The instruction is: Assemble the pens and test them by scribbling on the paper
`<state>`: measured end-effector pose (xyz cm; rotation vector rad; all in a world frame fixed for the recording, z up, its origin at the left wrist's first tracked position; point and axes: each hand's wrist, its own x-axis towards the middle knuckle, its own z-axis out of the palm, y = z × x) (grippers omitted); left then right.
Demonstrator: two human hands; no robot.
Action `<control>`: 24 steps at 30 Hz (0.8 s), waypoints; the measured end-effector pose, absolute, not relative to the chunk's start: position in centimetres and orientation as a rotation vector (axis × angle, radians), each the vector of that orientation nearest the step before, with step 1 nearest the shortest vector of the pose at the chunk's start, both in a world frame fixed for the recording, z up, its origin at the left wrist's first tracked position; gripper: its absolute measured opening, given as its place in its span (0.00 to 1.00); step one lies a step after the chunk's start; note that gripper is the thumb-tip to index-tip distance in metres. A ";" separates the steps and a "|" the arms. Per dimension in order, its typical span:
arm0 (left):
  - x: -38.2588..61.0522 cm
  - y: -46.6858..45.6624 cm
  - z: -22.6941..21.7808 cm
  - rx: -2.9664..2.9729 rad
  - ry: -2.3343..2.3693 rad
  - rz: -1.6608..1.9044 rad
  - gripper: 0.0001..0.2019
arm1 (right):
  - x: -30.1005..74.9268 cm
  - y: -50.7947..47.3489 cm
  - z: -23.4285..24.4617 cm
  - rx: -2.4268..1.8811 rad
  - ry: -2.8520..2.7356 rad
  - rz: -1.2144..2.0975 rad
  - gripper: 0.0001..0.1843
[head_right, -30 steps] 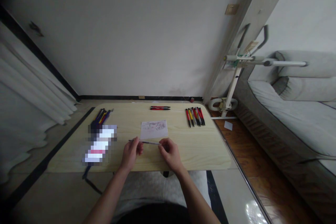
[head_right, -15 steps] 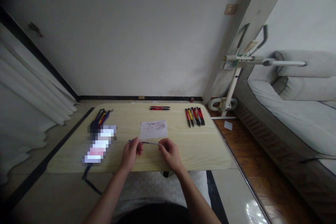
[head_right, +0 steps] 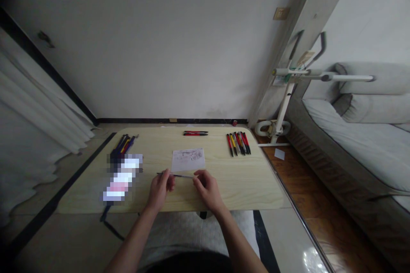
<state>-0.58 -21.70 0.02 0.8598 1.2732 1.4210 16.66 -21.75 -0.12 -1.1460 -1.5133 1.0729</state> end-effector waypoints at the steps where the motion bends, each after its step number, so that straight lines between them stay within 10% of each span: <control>1: -0.6 -21.7 0.0 0.858 1.273 1.422 0.19 | 16.7 -21.8 -0.1 -1.140 -1.516 1.068 0.11; 24: -0.6 -21.6 -0.1 0.832 1.291 1.405 0.19 | 16.6 -21.7 0.0 -1.180 -1.545 1.069 0.15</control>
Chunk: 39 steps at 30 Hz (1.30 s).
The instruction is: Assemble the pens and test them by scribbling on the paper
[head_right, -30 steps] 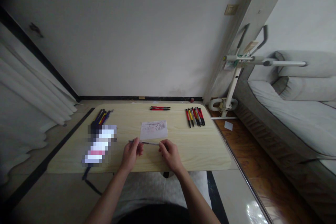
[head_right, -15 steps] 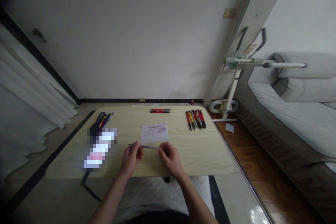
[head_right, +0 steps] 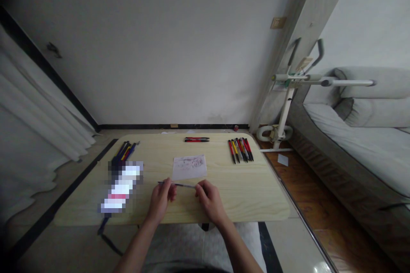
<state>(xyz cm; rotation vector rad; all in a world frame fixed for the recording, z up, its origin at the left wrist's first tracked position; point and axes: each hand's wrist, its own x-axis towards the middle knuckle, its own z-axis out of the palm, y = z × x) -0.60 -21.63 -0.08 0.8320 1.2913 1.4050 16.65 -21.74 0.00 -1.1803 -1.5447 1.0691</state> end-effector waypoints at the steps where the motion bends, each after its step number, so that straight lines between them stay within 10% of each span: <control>1: -0.6 -21.6 -0.1 0.838 1.290 1.407 0.19 | 16.6 -21.7 0.0 -1.189 -1.550 1.061 0.15; 39: -0.6 -21.6 0.1 0.870 1.295 1.393 0.20 | 16.7 -21.9 -0.2 -1.152 -1.554 1.046 0.10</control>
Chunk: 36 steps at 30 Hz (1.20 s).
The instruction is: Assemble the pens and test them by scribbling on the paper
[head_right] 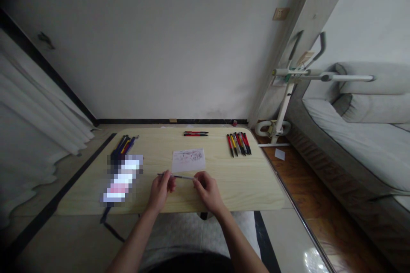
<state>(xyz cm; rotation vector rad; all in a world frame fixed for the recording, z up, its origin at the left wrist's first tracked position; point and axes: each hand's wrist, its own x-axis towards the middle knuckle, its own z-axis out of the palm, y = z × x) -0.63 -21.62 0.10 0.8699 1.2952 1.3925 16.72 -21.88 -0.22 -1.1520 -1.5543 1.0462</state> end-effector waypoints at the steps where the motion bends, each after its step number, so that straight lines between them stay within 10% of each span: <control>1: -0.6 -21.6 0.1 0.865 1.292 1.396 0.19 | 16.7 -21.9 -0.3 -1.149 -1.548 1.049 0.10; 36: -0.7 -21.7 -0.4 0.919 1.255 1.384 0.19 | 16.8 -22.1 0.4 -1.176 -1.634 1.084 0.14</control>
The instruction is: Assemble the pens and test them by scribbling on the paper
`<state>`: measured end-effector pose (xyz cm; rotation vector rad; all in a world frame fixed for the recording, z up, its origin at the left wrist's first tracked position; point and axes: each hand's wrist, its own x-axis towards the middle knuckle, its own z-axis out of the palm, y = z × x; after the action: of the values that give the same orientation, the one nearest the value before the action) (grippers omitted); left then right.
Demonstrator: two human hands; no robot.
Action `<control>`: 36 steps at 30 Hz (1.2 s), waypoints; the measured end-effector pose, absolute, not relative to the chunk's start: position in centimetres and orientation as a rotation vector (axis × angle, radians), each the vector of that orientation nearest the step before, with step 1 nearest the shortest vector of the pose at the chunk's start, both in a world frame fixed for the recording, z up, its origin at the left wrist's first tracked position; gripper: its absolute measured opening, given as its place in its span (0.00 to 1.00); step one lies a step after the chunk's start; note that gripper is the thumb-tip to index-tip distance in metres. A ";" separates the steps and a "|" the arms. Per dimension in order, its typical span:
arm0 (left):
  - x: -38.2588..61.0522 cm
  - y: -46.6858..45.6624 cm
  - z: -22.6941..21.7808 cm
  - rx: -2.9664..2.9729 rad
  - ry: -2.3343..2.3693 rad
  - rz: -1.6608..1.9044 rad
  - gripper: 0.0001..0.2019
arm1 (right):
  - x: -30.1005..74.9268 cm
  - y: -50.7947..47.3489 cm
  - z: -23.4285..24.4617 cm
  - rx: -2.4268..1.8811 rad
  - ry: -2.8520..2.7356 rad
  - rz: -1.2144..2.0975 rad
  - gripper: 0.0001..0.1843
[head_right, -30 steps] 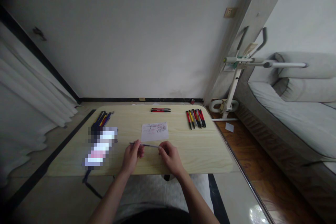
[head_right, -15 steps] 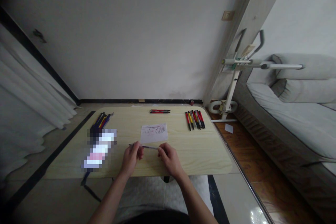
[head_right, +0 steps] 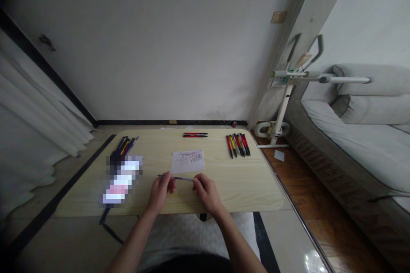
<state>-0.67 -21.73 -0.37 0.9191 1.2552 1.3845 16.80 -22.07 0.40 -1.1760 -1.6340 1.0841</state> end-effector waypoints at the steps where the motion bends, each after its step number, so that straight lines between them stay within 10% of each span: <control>1: -0.7 -21.7 -0.4 0.932 1.244 1.382 0.18 | 16.8 -22.1 0.4 -1.181 -1.640 1.075 0.15; 36: -0.6 -21.7 0.0 0.910 1.301 1.378 0.20 | 16.5 -22.3 0.9 -1.202 -1.781 0.957 0.14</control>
<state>-0.61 -21.74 0.05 0.9104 1.3007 1.3782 16.52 -22.30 0.90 -1.2016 -1.7811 0.9567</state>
